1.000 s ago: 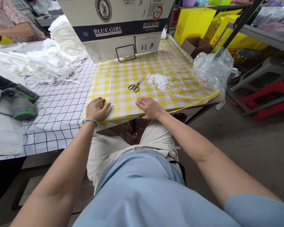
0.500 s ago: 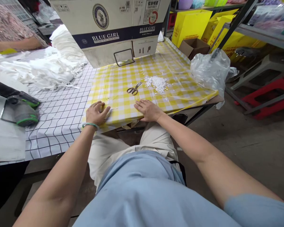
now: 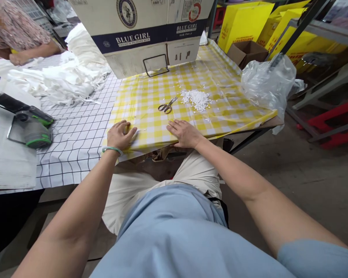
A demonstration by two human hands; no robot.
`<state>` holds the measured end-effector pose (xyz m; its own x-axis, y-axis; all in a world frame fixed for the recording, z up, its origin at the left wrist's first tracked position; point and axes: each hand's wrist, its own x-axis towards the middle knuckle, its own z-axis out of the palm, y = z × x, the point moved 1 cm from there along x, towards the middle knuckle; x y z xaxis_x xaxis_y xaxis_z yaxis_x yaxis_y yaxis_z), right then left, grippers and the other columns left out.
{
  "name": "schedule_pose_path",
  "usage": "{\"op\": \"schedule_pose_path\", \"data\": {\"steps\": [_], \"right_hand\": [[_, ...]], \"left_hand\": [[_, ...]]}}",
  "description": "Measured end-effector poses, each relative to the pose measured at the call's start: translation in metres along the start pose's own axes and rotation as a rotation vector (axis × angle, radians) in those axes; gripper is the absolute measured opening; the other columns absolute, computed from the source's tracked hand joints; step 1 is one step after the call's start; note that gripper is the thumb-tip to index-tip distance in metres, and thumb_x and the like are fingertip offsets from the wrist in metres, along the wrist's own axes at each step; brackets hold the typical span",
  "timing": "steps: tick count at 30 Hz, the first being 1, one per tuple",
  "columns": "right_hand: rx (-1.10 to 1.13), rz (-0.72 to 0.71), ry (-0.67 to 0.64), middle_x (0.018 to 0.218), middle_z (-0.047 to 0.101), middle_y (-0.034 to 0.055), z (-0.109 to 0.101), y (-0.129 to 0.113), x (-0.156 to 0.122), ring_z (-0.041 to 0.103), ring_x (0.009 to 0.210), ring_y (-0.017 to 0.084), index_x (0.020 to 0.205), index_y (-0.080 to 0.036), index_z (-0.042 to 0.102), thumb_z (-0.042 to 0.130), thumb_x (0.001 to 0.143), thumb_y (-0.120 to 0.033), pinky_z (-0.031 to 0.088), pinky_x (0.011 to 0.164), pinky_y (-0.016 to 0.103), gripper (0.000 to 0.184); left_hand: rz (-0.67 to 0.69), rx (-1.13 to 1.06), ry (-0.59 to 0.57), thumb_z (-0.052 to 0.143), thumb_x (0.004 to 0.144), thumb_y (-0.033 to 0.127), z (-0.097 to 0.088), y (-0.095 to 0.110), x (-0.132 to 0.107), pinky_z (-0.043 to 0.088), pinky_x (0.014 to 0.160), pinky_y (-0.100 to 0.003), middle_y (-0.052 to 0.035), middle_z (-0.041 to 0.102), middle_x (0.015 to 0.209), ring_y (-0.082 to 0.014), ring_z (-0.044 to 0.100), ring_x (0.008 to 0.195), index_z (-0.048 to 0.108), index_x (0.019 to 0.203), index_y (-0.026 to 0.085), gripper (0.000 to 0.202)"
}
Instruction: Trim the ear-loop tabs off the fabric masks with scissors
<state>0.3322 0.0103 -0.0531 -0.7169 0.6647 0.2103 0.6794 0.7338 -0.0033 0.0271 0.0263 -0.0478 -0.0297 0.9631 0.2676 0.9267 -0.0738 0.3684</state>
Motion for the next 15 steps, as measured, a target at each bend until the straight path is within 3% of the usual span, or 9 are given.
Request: {"op": "schedule_pose_path", "data": {"steps": [7,10,13,15], "right_hand": [[-0.013,-0.016,0.001,0.149,0.043,0.0254,0.000,0.004,0.002,0.041,0.136,0.042,0.141,-0.003,0.044,0.080,0.072,-0.040,0.032,0.111,0.051,0.086],[0.020,-0.060,0.074,0.147,0.045,0.0251,-0.001,0.001,-0.002,0.040,0.136,0.041,0.140,-0.004,0.045,0.074,0.079,-0.047,0.030,0.111,0.053,0.080],[0.169,-0.137,0.159,0.137,0.055,0.0205,0.006,-0.025,-0.014,0.045,0.131,0.036,0.130,-0.011,0.055,0.056,0.091,-0.054,0.030,0.109,0.054,0.058],[0.393,-0.128,0.026,0.122,0.065,0.0154,0.025,-0.054,-0.021,0.053,0.119,0.030,0.113,-0.017,0.064,0.047,0.097,-0.050,0.035,0.104,0.050,0.041]], "left_hand": [[-0.004,0.007,0.000,0.052,0.084,0.058,0.002,-0.001,0.000,0.034,0.115,-0.042,-0.0109,0.060,0.137,-0.0285,0.051,0.132,0.067,0.119,0.018,0.056],[-0.001,0.011,-0.007,0.052,0.083,0.059,0.001,0.000,-0.001,0.034,0.115,-0.045,-0.0110,0.059,0.139,-0.0296,0.050,0.133,0.066,0.120,0.018,0.057],[0.003,0.009,-0.010,0.052,0.084,0.059,0.000,0.002,-0.001,0.034,0.114,-0.047,-0.0119,0.059,0.138,-0.0312,0.049,0.133,0.066,0.120,0.018,0.056],[0.008,0.002,-0.009,0.053,0.084,0.058,0.000,0.003,-0.001,0.035,0.113,-0.048,-0.0124,0.059,0.138,-0.0318,0.050,0.132,0.067,0.120,0.018,0.055]]}}
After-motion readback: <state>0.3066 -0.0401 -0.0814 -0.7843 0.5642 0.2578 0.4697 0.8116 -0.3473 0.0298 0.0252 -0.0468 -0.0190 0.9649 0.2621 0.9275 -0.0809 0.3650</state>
